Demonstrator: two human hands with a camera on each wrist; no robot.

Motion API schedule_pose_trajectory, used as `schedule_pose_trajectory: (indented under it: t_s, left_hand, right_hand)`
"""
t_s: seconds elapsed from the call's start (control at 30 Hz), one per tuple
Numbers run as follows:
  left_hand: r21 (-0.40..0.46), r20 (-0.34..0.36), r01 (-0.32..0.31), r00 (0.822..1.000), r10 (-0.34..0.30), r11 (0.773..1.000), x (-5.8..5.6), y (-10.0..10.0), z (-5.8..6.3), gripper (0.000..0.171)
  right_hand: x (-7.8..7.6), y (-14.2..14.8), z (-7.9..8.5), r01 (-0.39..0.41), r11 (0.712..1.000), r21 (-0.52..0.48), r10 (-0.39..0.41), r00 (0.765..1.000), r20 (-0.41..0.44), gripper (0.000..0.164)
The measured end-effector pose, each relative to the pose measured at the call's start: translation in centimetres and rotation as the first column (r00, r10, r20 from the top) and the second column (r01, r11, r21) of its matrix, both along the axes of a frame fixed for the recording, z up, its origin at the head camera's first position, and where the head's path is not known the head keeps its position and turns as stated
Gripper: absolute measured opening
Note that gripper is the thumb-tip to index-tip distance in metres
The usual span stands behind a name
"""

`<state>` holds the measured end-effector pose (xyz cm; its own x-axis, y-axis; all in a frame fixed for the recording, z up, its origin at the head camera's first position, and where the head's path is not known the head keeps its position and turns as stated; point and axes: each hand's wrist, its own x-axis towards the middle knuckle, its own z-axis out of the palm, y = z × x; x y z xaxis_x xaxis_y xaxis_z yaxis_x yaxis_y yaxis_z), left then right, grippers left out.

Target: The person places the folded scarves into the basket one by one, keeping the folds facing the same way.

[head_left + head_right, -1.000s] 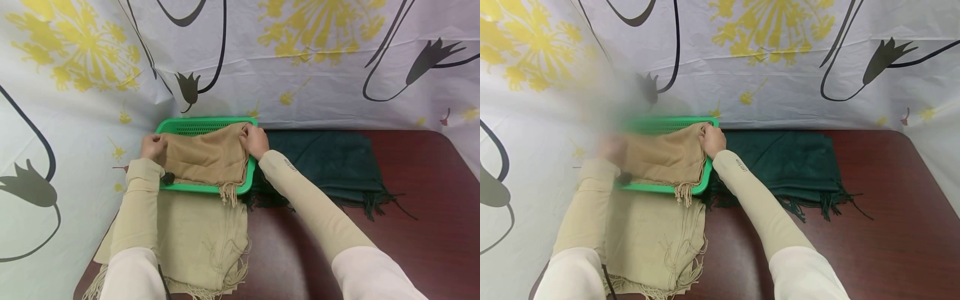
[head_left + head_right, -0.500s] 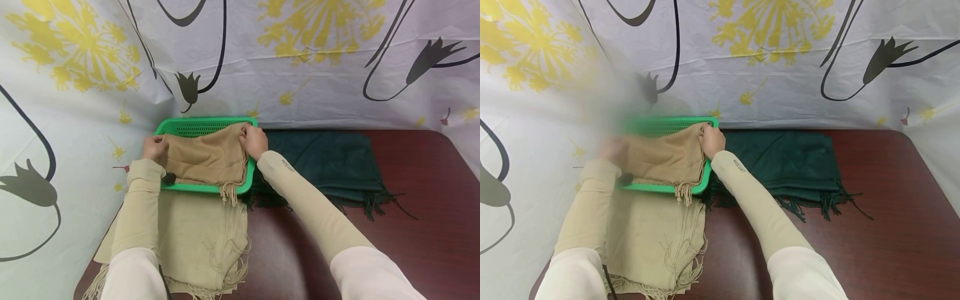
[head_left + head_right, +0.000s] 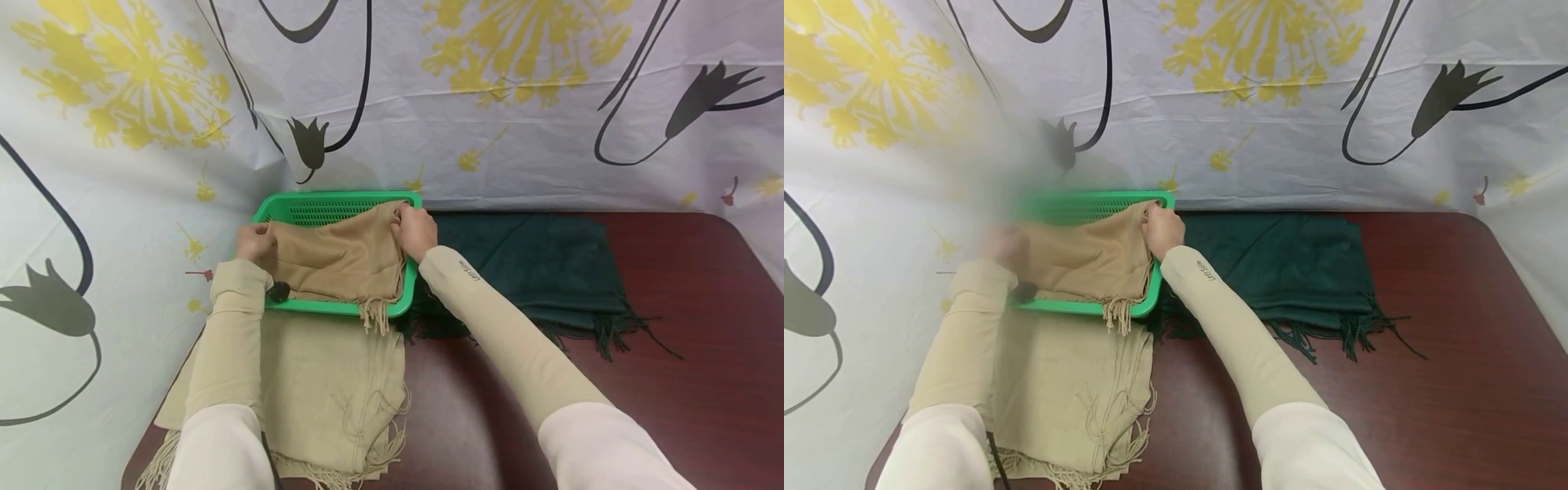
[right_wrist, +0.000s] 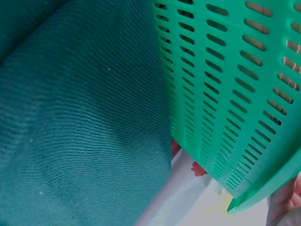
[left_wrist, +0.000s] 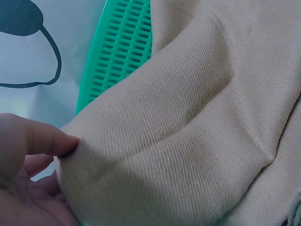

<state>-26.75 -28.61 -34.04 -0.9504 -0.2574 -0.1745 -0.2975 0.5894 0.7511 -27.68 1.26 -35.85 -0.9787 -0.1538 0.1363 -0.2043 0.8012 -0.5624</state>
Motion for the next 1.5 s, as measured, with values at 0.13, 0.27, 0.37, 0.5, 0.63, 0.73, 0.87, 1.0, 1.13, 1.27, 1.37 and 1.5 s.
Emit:
schedule_pose_trajectory:
  t_s: [0.13,0.27,0.37,0.5,0.63,0.73,0.87,1.0,1.13,1.27,1.37,1.5]
  left_hand:
    - [0.002,0.021,0.014,1.0,-0.014,1.0,-0.1,-0.2,-0.1,0.045]
    - [-0.006,0.047,0.017,0.999,-0.016,1.0,-0.2,-0.3,-0.2,0.044]
    - [-0.004,0.059,0.018,0.998,-0.018,1.0,-0.4,-0.4,-0.4,0.044]
    - [0.004,0.077,0.036,0.996,-0.036,0.999,-0.8,-1.0,-1.0,0.047]
    - [0.012,0.121,0.066,0.99,-0.067,0.998,-1.2,-1.8,-1.6,0.054]
    - [0.024,0.143,0.074,0.987,-0.076,0.997,-1.2,-2.0,-1.6,0.058]
    - [0.044,0.155,0.064,0.985,-0.071,0.997,-0.7,-1.4,-1.1,0.059]
    - [0.064,0.164,0.058,0.984,-0.068,0.996,-0.4,-1.2,-0.6,0.062]
    - [0.062,0.159,0.062,0.985,-0.071,0.996,-0.6,-1.4,-0.7,0.069]
    - [0.073,0.157,0.056,0.985,-0.067,0.996,-0.8,-1.5,-0.9,0.074]
    - [0.093,0.162,0.052,0.985,-0.067,0.994,-0.7,-1.3,-0.8,0.075]
    - [0.111,0.163,0.047,0.985,-0.065,0.993,-0.5,-1.0,-0.5,0.073]
  right_hand:
    - [0.1,-0.1,0.0,0.003,1.0,0.016,-0.003,1.0,-0.005,0.03]
    - [0.1,-0.1,0.0,0.0,1.0,0.025,0.0,1.0,-0.012,0.028]
    - [0.2,-0.1,0.0,-0.003,1.0,0.031,0.003,1.0,-0.011,0.025]
    - [0.2,-0.2,0.0,-0.007,0.999,0.045,0.007,1.0,-0.002,0.014]
    - [0.2,-0.4,-0.1,-0.021,0.998,0.067,0.022,1.0,-0.008,0.01]
    - [0.2,-0.4,-0.2,-0.03,0.996,0.081,0.032,0.999,-0.023,0.011]
    - [0.4,-0.5,-0.1,-0.039,0.995,0.089,0.043,0.998,-0.041,0.012]
    - [0.5,-0.5,-0.1,-0.042,0.994,0.1,0.048,0.997,-0.057,0.014]
    - [0.4,-0.6,-0.2,-0.044,0.991,0.123,0.052,0.997,-0.065,0.014]
    - [0.3,-0.5,-0.2,-0.056,0.987,0.151,0.068,0.995,-0.073,0.015]
    - [0.3,-0.4,-0.2,-0.066,0.983,0.169,0.081,0.993,-0.083,0.018]
    - [0.4,-0.3,-0.2,-0.075,0.982,0.176,0.092,0.991,-0.092,0.018]
